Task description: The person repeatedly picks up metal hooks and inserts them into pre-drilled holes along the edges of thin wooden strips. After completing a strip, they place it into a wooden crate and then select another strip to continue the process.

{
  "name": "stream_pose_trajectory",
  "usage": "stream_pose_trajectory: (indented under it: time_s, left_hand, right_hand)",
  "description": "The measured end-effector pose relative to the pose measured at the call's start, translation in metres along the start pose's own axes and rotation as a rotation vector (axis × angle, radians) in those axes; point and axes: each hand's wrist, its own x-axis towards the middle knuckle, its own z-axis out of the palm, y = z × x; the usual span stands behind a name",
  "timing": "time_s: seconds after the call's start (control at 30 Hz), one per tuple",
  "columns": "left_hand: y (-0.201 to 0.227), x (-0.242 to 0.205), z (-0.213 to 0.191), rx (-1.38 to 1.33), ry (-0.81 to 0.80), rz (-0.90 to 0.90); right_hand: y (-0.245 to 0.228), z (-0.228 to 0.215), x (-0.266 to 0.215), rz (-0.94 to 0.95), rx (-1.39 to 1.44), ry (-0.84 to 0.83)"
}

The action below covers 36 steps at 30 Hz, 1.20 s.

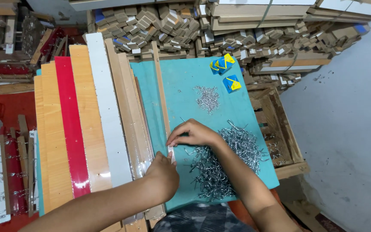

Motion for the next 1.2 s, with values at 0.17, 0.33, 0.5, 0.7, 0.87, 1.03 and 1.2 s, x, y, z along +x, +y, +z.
stream_pose_trajectory:
  time_s: [0.17, 0.33, 0.5, 0.7, 0.87, 1.03, 1.2]
  left_hand:
    - [0.004, 0.008, 0.005, -0.011, 0.028, -0.020]
    - [0.004, 0.006, 0.004, -0.046, 0.025, -0.047]
    - [0.003, 0.016, 0.008, -0.046, 0.059, -0.031]
    - [0.002, 0.003, 0.000, 0.025, -0.010, 0.031]
    - [0.002, 0.014, 0.005, -0.030, 0.051, 0.003]
    - [0.004, 0.017, 0.009, -0.045, 0.124, -0.021]
    - [0.001, 0.008, 0.000, -0.007, 0.019, 0.014]
  right_hand:
    - [0.004, 0.004, -0.001, -0.048, -0.040, 0.031]
    - [0.007, 0.005, 0.001, -0.047, 0.003, 0.005]
    - [-0.012, 0.008, 0.000, -0.004, -0.352, 0.070]
    - [0.000, 0.053, 0.003, 0.212, -0.859, 0.103]
    - [0.005, 0.082, 0.006, 0.653, -0.778, 0.155]
    - [0.011, 0.078, -0.006, 0.398, -1.024, 0.312]
    - [0.006, 0.031, -0.007, 0.038, -1.154, -0.160]
